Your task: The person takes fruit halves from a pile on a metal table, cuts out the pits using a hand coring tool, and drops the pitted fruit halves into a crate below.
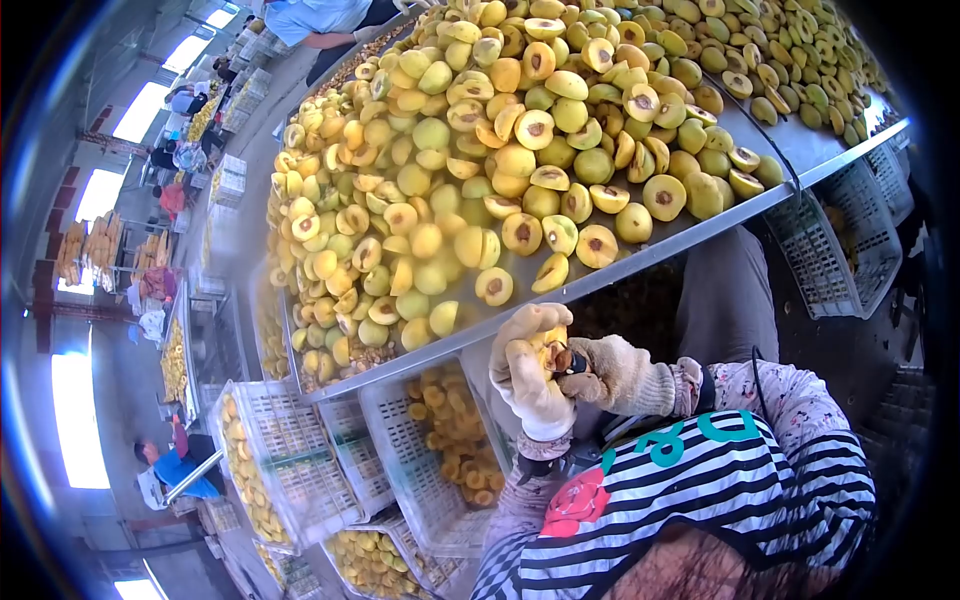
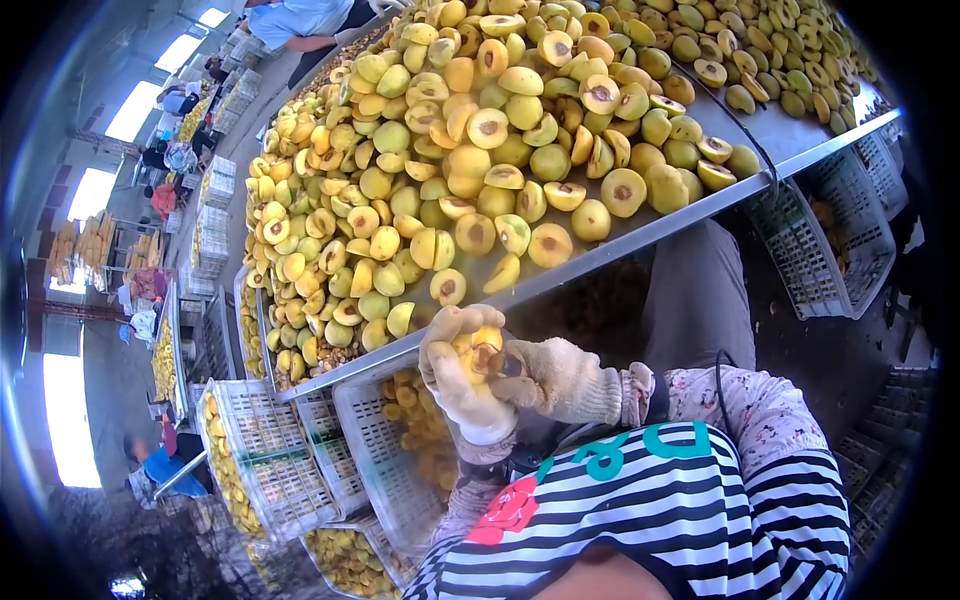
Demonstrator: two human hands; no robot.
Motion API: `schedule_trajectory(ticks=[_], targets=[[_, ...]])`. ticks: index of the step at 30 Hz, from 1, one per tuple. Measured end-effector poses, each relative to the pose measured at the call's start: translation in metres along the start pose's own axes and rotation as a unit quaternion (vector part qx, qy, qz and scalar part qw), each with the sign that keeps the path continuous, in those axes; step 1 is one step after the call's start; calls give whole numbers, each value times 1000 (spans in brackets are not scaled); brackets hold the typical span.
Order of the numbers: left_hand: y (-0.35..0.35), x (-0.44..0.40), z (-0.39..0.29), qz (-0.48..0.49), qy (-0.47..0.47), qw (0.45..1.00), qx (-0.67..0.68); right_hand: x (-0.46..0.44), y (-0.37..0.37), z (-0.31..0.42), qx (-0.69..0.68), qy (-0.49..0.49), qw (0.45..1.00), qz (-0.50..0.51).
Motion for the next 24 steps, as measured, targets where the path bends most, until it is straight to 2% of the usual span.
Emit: schedule_trajectory(ticks=[1,4,7,10,11,14,15,17,18,19,20,22,23,24], targets=[[0,0,1,-5,-14,998,-54,0,-1,-1,-5,-17,1000,2],[7,-1,5,6,-2,1000,-24,0,-1,5,-5,-22,1000,19],[10,-3,8,57,74,995,-25,1,-2,4,21,6,999,36],[5,-2,13,100,200,969,-108,3,5,0,130,-42,984,113],[2,-4,13,117,205,959,-155,4,7,1,145,-60,980,120],[-3,-7,10,55,141,988,-5,5,5,5,-32,33,997,55],[-4,-7,5,-23,100,993,-50,4,3,7,-94,38,993,61],[-3,-4,5,-41,65,997,-29,9,-13,-16,-192,-107,948,229],[0,-1,4,-53,50,997,-19,13,-14,-20,-186,-132,942,248],[9,0,12,-18,89,995,29,18,-15,-22,-180,-157,934,267],[11,-1,20,0,180,983,-33,9,-10,-28,-32,-57,978,199],[20,-6,34,36,351,923,-153,4,3,-11,45,2,992,120],[14,-11,38,110,387,904,-147,5,2,-17,90,-67,981,157],[9,-14,31,100,355,924,-105,5,1,-16,51,-68,985,153]])
Point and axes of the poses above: each hand's wrist, its own x-axis away from the middle knuckle, its own y-axis out of the back of the hand, z = x × y, the point moved 8 cm from there along -x, towards the middle knuckle, and after that the axes turned 9 degrees about x, right-handed, at the moved point
